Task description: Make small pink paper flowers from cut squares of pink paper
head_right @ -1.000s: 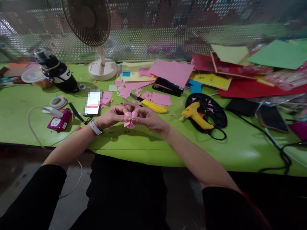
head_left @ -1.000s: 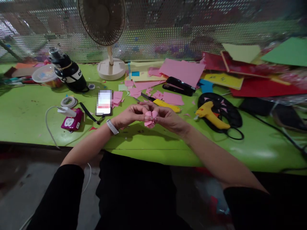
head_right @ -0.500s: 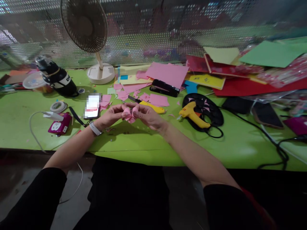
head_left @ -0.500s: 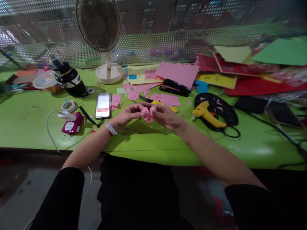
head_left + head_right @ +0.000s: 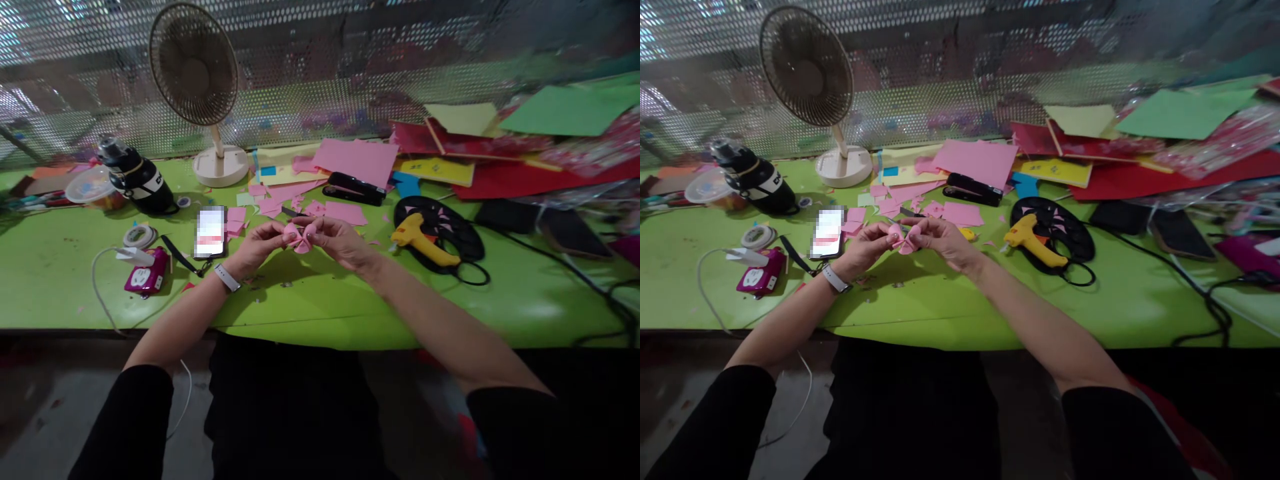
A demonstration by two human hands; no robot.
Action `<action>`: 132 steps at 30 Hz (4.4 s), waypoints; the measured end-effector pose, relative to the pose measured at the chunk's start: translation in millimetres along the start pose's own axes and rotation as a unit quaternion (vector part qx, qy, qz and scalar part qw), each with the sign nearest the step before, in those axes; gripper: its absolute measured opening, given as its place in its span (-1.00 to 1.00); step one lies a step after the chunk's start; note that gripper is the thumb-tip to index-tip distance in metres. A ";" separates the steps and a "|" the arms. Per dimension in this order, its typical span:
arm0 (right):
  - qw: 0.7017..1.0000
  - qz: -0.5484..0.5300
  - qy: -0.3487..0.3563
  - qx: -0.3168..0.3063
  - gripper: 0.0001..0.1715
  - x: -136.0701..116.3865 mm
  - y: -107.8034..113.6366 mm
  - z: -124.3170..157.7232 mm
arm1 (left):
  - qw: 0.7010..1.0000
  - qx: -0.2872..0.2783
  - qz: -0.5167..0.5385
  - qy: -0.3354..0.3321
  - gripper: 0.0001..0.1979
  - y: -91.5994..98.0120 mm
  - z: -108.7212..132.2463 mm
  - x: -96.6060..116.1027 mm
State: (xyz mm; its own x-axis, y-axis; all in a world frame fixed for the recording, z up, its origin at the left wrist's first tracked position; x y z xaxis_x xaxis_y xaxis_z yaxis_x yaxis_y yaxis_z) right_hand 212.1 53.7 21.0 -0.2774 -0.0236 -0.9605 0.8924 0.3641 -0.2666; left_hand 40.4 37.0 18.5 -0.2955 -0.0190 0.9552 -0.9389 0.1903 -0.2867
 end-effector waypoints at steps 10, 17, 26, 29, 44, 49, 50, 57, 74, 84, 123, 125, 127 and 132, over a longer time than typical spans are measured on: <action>0.999 0.023 0.022 -0.013 -0.74 -3.3 -7.0 6.3 | 0.997 -0.072 -0.038 0.011 -0.76 -18.3 12.7 9.0; 0.998 0.023 0.024 -0.046 -0.77 -8.0 -12.3 11.0 | 0.995 -0.095 -0.030 0.022 -0.75 -21.9 16.2 10.0; 0.984 0.159 0.058 -0.046 -0.67 -8.8 -4.6 8.4 | 0.933 -0.086 -0.273 -0.220 -0.78 -19.8 12.0 30.5; 0.952 0.268 0.147 -0.016 -0.69 -13.3 -3.4 9.3 | 0.860 -0.083 -0.378 -0.333 -0.79 -22.9 16.3 32.7; 0.784 0.459 0.415 0.050 -0.78 -27.6 -6.7 11.8 | 0.658 -0.079 -0.601 -0.447 -0.69 -32.9 27.4 33.3; 0.795 0.445 0.404 0.080 -0.79 -27.2 -1.2 9.3 | 0.726 0.001 -0.506 -0.467 -0.62 -21.6 23.7 42.1; 0.798 0.443 0.399 0.087 -0.80 -27.2 -0.1 8.9 | 0.747 0.034 -0.482 -0.457 -0.62 -17.5 22.3 44.5; 0.809 0.427 0.391 0.101 -0.82 -29.3 -1.9 12.3 | 0.941 0.052 -0.273 -0.193 -0.46 3.0 2.1 19.8; 0.853 0.396 0.332 0.074 -0.94 -19.2 -4.2 9.7 | 0.965 -0.005 -0.218 -0.145 -0.53 -5.8 6.6 14.5; 0.983 0.099 0.100 0.118 -0.89 1.3 4.9 0.1 | 0.966 0.000 -0.235 -0.112 -0.57 -13.0 11.6 14.4; 0.898 0.294 0.229 0.233 -0.83 -22.4 60.8 -22.3 | 0.978 0.067 -0.186 -0.070 -0.47 1.8 -0.4 4.6; 0.882 0.343 0.247 0.209 -0.85 -18.4 55.4 -21.9 | 0.977 0.085 -0.178 -0.077 -0.48 7.9 -3.6 5.7; 0.866 0.385 0.268 0.174 -0.89 -12.6 43.7 -18.1 | 0.976 0.101 -0.173 -0.086 -0.52 15.2 -7.1 6.7; 0.834 0.440 0.311 0.117 -0.89 -5.6 21.2 -8.7 | 0.976 0.116 -0.164 -0.084 -0.58 28.3 -14.0 4.4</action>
State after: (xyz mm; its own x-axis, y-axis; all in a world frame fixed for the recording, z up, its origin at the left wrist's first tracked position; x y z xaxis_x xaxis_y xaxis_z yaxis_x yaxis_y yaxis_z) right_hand 229.5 69.6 21.4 0.4562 0.6712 -0.5843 0.8726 -0.2086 0.4417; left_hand 15.0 56.0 15.6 0.0205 -0.2057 0.9784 -0.9969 -0.0791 0.0043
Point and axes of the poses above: each hand's wrist, its own z-axis away from the middle knuckle, its own y-axis out of the back of the hand, x = y × z, the point moved 5 cm from there along -z, towards the middle knuckle, and after that the axes turned 10 degrees about x, right-handed, at the moved point
